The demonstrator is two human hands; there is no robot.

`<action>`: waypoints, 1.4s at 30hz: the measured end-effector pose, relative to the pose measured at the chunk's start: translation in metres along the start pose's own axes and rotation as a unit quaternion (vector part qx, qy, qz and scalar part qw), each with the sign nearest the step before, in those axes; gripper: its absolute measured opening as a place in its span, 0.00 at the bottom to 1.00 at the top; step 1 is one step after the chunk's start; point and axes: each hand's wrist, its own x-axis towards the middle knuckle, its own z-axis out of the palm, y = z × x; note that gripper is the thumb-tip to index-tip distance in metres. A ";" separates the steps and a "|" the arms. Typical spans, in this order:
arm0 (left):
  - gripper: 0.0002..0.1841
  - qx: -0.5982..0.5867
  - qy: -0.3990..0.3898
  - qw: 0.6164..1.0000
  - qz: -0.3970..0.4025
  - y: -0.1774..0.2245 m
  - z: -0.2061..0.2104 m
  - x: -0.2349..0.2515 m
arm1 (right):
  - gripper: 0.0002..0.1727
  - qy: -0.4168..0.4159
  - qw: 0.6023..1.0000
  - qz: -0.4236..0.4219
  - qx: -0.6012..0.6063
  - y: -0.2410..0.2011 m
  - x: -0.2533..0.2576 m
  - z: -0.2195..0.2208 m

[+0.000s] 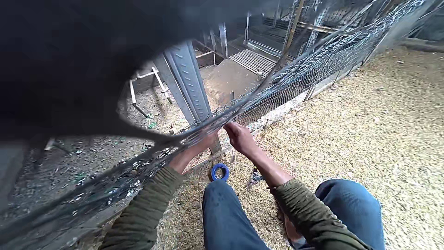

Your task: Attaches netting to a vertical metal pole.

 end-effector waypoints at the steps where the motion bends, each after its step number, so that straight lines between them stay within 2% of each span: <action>1: 0.17 -0.022 0.006 1.000 -0.011 0.000 -0.001 0.000 | 0.11 -0.004 1.000 -0.002 0.000 0.001 0.000 0.001; 3: 0.16 -0.064 0.019 0.997 -0.050 0.001 -0.004 -0.002 | 0.12 -0.027 0.999 -0.019 0.006 0.003 0.001 0.003; 5: 0.15 -0.097 0.000 0.990 -0.102 0.003 -0.008 -0.004 | 0.11 -0.039 0.998 -0.038 0.018 0.005 0.002 0.006; 7: 0.14 -0.104 -0.014 0.988 -0.114 0.005 -0.013 -0.006 | 0.11 -0.055 0.998 -0.031 0.027 0.008 0.004 0.006; 9: 0.12 -0.065 0.013 0.996 -0.060 0.004 -0.009 -0.007 | 0.12 -0.044 0.998 -0.006 0.044 0.008 0.005 0.001; 10: 0.12 -0.029 0.031 0.999 -0.021 0.001 -0.006 -0.009 | 0.11 -0.002 0.998 -0.012 0.059 0.006 0.005 0.000; 12: 0.10 0.041 0.078 0.994 0.060 -0.007 0.001 -0.012 | 0.11 0.084 0.991 -0.067 0.080 0.003 0.010 0.001; 13: 0.10 0.067 0.104 0.988 0.095 -0.010 0.003 -0.012 | 0.11 0.086 0.989 -0.090 0.084 0.002 0.016 0.000; 15: 0.09 0.098 0.136 0.975 0.148 -0.015 0.006 -0.011 | 0.10 0.027 0.991 -0.109 0.068 0.000 0.029 -0.003; 18: 0.09 0.141 0.147 0.959 0.196 -0.020 0.004 -0.010 | 0.11 -0.132 0.987 -0.079 0.038 -0.002 0.053 -0.018; 19: 0.08 0.151 0.150 0.955 0.208 -0.023 0.003 -0.010 | 0.10 -0.149 0.984 -0.087 0.037 -0.002 0.059 -0.021; 21: 0.08 0.175 0.158 0.947 0.216 -0.028 0.002 -0.011 | 0.09 -0.197 0.976 -0.079 0.043 -0.003 0.069 -0.027; 23: 0.08 0.186 0.168 0.944 0.217 -0.027 0.001 -0.011 | 0.12 -0.278 0.959 -0.042 0.028 -0.005 0.079 -0.034; 25: 0.08 0.188 0.163 0.945 0.214 -0.030 0.002 -0.013 | 0.12 -0.310 0.950 -0.040 0.013 -0.006 0.085 -0.034; 27: 0.08 0.179 0.158 0.948 0.211 -0.033 0.003 -0.016 | 0.11 -0.302 0.951 -0.068 0.010 -0.006 0.087 -0.033; 29: 0.08 0.173 0.166 0.950 0.200 -0.035 0.004 -0.016 | 0.11 -0.256 0.959 -0.119 0.009 0.000 0.084 -0.030; 32: 0.09 0.161 0.180 0.954 0.175 -0.031 0.003 -0.016 | 0.10 -0.151 0.972 -0.177 -0.036 0.005 0.071 -0.025; 36: 0.12 0.125 0.181 0.962 0.163 -0.028 0.011 -0.022 | 0.11 0.007 0.967 -0.246 -0.059 0.019 0.057 -0.020; 39: 0.10 0.047 0.155 0.968 0.189 -0.025 0.013 -0.030 | 0.11 0.049 0.980 -0.184 -0.058 0.019 0.049 -0.021; 40: 0.08 0.012 0.166 0.969 0.184 -0.023 0.015 -0.033 | 0.10 0.044 0.990 -0.129 -0.046 0.017 0.046 -0.022; 42: 0.09 -0.037 0.226 0.966 0.118 -0.015 0.023 -0.041 | 0.11 -0.004 1.000 0.008 0.005 0.015 0.046 -0.024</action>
